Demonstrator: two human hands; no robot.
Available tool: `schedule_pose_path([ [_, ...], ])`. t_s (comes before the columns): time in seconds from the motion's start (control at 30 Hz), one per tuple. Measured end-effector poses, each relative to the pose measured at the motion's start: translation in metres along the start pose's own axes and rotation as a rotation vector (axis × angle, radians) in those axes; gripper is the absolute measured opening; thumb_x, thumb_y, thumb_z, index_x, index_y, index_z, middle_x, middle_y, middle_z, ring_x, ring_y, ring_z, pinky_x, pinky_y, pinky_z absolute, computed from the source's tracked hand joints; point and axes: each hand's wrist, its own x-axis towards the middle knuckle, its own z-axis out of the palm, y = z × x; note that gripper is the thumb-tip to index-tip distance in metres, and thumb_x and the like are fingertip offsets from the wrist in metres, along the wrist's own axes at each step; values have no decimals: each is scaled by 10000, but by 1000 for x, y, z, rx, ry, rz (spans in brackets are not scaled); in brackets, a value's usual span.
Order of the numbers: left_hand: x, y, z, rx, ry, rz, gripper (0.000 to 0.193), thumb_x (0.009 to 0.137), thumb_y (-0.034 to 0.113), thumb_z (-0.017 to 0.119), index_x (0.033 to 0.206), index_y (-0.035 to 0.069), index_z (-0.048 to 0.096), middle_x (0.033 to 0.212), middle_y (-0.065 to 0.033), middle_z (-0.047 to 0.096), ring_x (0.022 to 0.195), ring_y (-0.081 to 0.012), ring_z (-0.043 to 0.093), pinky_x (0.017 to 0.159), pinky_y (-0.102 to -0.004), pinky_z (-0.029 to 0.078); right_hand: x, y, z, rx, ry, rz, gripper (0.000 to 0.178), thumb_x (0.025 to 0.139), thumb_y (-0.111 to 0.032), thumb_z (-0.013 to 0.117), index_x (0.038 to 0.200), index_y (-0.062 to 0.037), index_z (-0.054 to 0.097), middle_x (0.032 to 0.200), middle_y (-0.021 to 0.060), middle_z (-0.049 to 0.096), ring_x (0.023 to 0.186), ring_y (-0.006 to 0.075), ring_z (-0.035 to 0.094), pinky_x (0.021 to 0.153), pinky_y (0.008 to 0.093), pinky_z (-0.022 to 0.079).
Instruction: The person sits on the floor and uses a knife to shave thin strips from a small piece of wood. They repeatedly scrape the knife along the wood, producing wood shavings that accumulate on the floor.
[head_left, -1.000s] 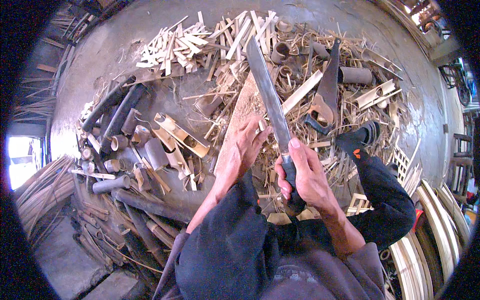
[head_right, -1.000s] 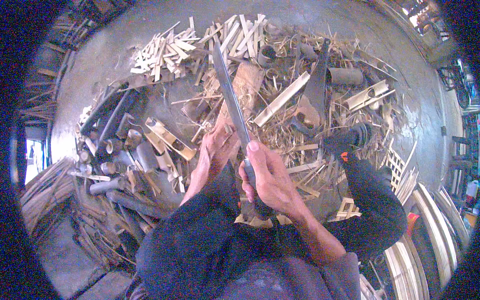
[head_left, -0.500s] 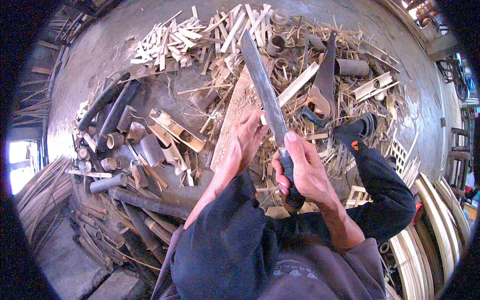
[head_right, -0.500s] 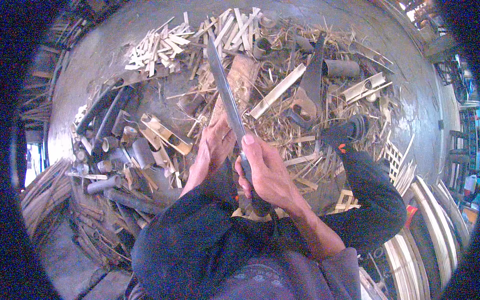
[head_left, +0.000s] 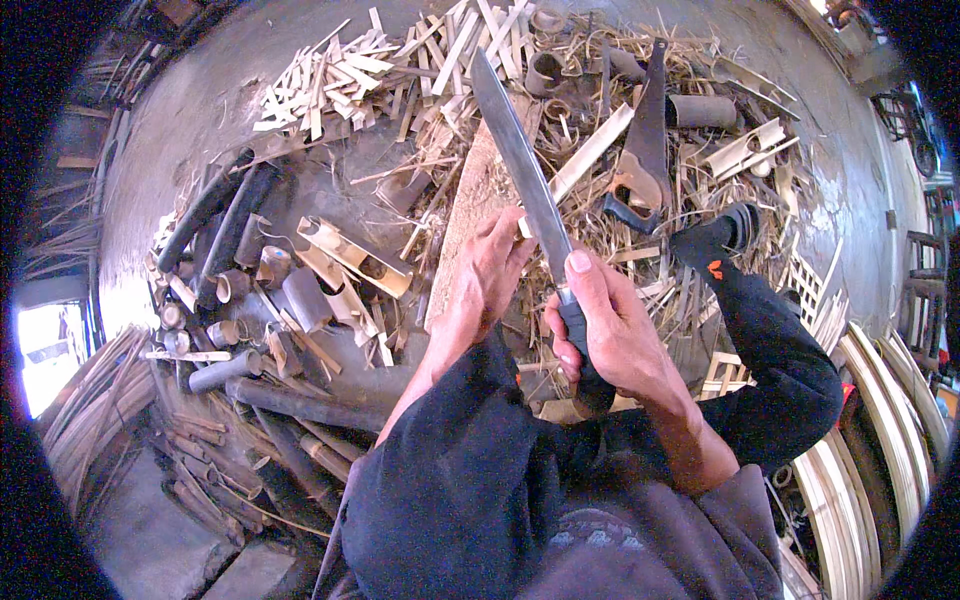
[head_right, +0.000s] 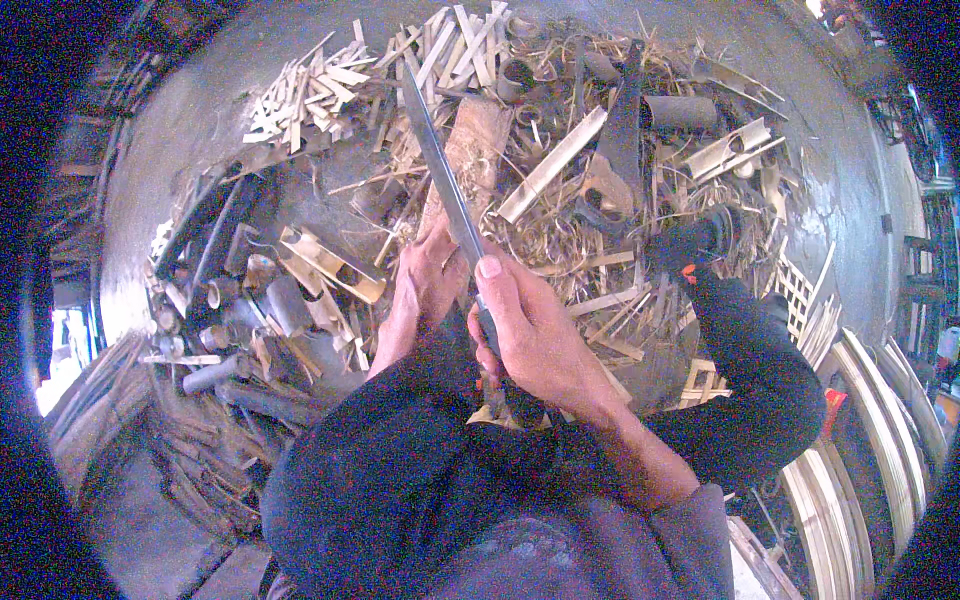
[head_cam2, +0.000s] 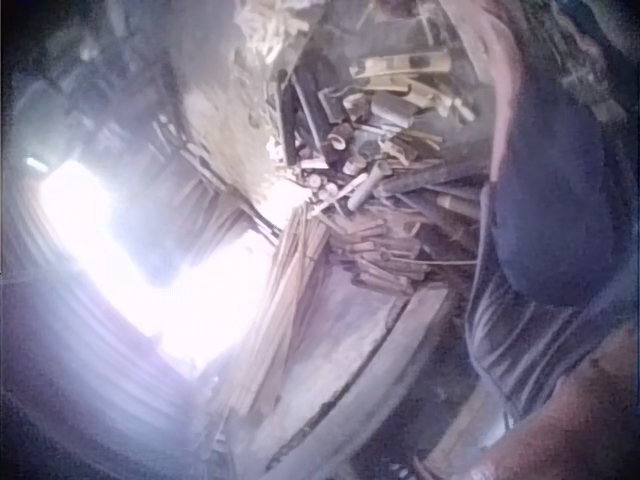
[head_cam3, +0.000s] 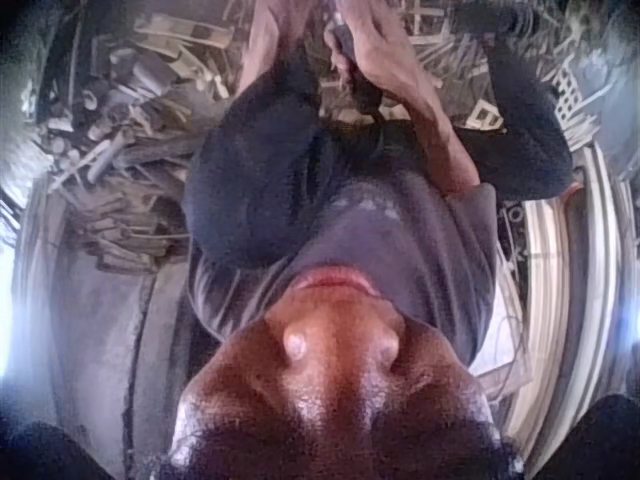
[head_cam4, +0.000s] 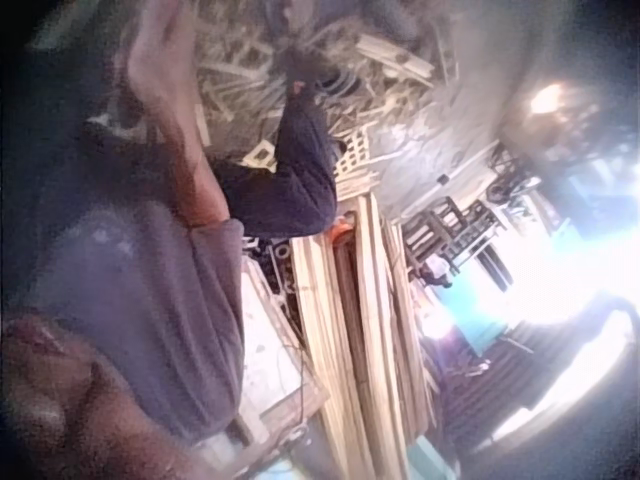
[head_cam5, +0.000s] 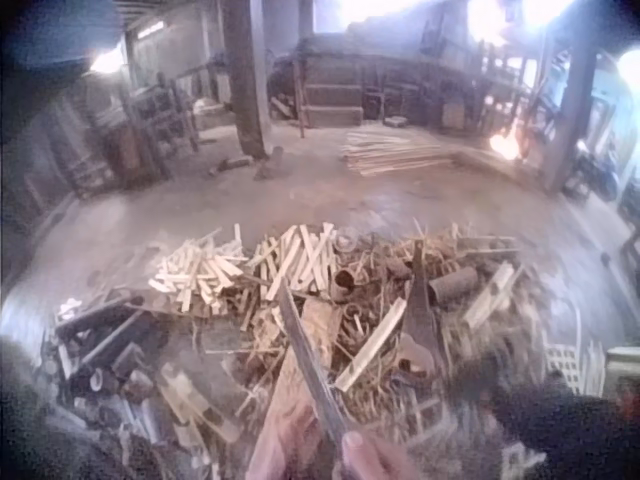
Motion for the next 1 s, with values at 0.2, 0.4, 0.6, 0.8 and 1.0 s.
schedule_pose_path([
  [0.2, 3, 5, -4, 1, -66, -52, 215, 845, 52, 609, 1052, 48, 550, 935, -186, 606, 881, -381, 602, 736, -428, 481, -1, 0, 2, -42, 18, -32, 510, 1019, -413, 323, 1445, -132, 318, 643, 5, 447, 462, 74, 436, 428, 238, 396],
  [0.4, 4, 10, -7, 73, -84, -128, 213, 874, 101, 574, 1079, 63, 530, 959, -197, 602, 910, -404, 593, 750, -438, 480, 5, 10, 4, -312, 75, -260, 459, 1024, -317, 343, 1436, -114, 344, 615, -25, 427, 469, 52, 398, 434, 223, 363],
  [0.6, 7, 3, -11, 68, -126, -197, 230, 904, 147, 536, 1120, 76, 504, 981, -217, 602, 930, -419, 597, 763, -459, 491, 8, 4, 6, -397, 97, -246, 456, 990, -241, 381, 1434, -143, 344, 910, 246, 639, 787, 399, 644, 713, 429, 491],
  [0.8, 6, -6, -2, 35, -30, -151, 198, 890, 123, 550, 1076, 61, 522, 959, -222, 593, 944, -422, 588, 771, -465, 488, 13, 7, 4, -374, 92, -343, 452, 1007, -233, 384, 1441, -116, 338, 700, 13, 465, 608, 111, 455, 559, 264, 409],
  [1.0, 8, -10, -5, 136, 1, -94, 234, 879, 96, 551, 1110, 60, 539, 981, -214, 599, 936, -423, 588, 776, -451, 497, 20, 16, 6, -369, 76, -336, 448, 1002, -213, 373, 1441, -127, 349, 701, 12, 468, 625, 105, 468, 558, 258, 405],
])
